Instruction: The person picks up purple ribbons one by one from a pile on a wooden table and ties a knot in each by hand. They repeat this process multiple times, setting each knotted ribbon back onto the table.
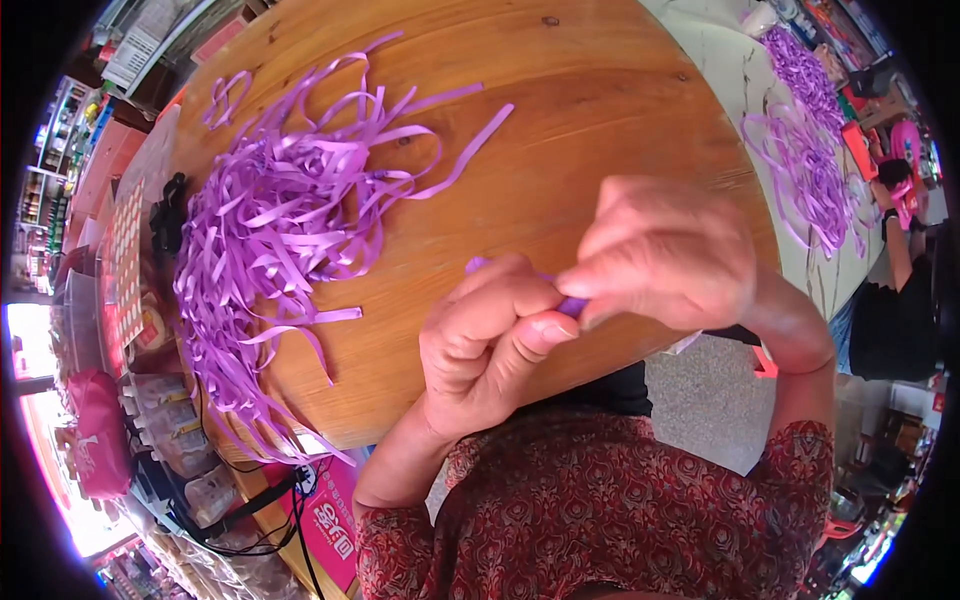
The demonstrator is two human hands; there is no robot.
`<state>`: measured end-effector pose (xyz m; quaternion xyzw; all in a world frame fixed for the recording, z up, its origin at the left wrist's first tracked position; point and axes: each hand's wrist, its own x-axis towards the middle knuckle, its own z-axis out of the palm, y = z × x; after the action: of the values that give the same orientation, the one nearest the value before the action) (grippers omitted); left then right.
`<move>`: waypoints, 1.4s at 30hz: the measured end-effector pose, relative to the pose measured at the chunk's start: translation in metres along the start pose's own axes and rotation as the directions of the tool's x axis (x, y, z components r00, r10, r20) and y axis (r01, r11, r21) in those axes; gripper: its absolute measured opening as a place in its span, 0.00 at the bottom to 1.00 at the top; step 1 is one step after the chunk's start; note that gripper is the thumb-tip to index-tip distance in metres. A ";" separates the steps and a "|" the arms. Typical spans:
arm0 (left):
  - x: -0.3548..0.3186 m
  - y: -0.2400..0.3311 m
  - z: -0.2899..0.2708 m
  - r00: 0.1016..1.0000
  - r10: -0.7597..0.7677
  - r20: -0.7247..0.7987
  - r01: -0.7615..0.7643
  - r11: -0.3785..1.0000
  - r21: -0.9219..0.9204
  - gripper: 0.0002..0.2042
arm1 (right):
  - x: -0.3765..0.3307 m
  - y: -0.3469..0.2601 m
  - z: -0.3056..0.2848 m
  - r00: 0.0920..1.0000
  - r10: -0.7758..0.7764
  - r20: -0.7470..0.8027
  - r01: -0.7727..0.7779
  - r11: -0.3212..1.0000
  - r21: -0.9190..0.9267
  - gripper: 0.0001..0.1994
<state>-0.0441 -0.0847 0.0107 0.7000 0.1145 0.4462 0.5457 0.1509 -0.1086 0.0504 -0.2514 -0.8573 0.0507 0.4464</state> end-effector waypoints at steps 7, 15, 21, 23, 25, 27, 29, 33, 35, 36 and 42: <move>-0.003 -0.005 0.004 0.963 -0.267 -0.028 0.226 0.863 -0.452 0.20 | -0.005 0.001 -0.001 0.919 0.388 0.065 -0.390 0.872 0.298 0.12; -0.004 -0.012 0.001 0.954 -0.294 0.055 0.297 0.909 -0.291 0.17 | -0.024 -0.008 -0.013 0.880 0.473 0.048 -0.470 0.850 0.239 0.09; 0.005 -0.019 0.020 0.984 0.034 -0.175 0.055 0.877 0.478 0.12 | -0.055 -0.012 -0.039 0.788 0.616 -0.010 -0.601 0.772 0.205 0.06; 0.004 -0.018 0.021 0.963 0.147 -0.227 0.023 0.791 0.612 0.13 | -0.070 -0.010 -0.048 0.726 0.687 -0.031 -0.665 0.711 0.228 0.06; 0.000 -0.017 0.022 0.963 0.124 -0.240 0.030 0.834 0.551 0.14 | -0.078 -0.013 -0.066 0.620 0.785 -0.005 -0.755 0.598 0.269 0.06; -0.003 -0.018 0.024 0.965 0.087 -0.247 0.062 0.839 0.541 0.14 | -0.091 -0.012 -0.091 0.548 0.831 -0.094 -0.782 0.549 0.295 0.06; -0.004 -0.024 0.027 0.981 0.065 -0.180 0.043 0.842 0.539 0.14 | -0.113 -0.003 -0.121 0.492 0.833 -0.252 -0.779 0.551 0.300 0.07; -0.003 -0.032 0.030 0.993 0.023 -0.117 0.047 0.827 0.560 0.14 | -0.150 0.014 -0.204 0.374 0.722 -0.583 -0.756 0.601 0.259 0.09; -0.001 -0.035 0.030 0.995 0.009 -0.100 0.048 0.832 0.553 0.13 | -0.172 0.021 -0.251 0.288 0.604 -0.743 -0.843 0.527 0.102 0.12; 0.000 -0.038 0.030 0.995 0.009 -0.096 0.047 0.825 0.563 0.13 | -0.183 0.021 -0.272 0.338 0.559 -0.757 -0.916 0.379 -0.130 0.14; 0.003 -0.041 0.035 0.996 -0.027 -0.085 0.071 0.815 0.575 0.10 | -0.246 0.017 -0.294 0.666 0.242 -0.705 -0.706 -0.101 -0.701 0.19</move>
<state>-0.0027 -0.0905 -0.0234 0.8127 0.2821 0.4013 0.3145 0.5068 -0.2510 0.0386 -0.7738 -0.4142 -0.4014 0.2618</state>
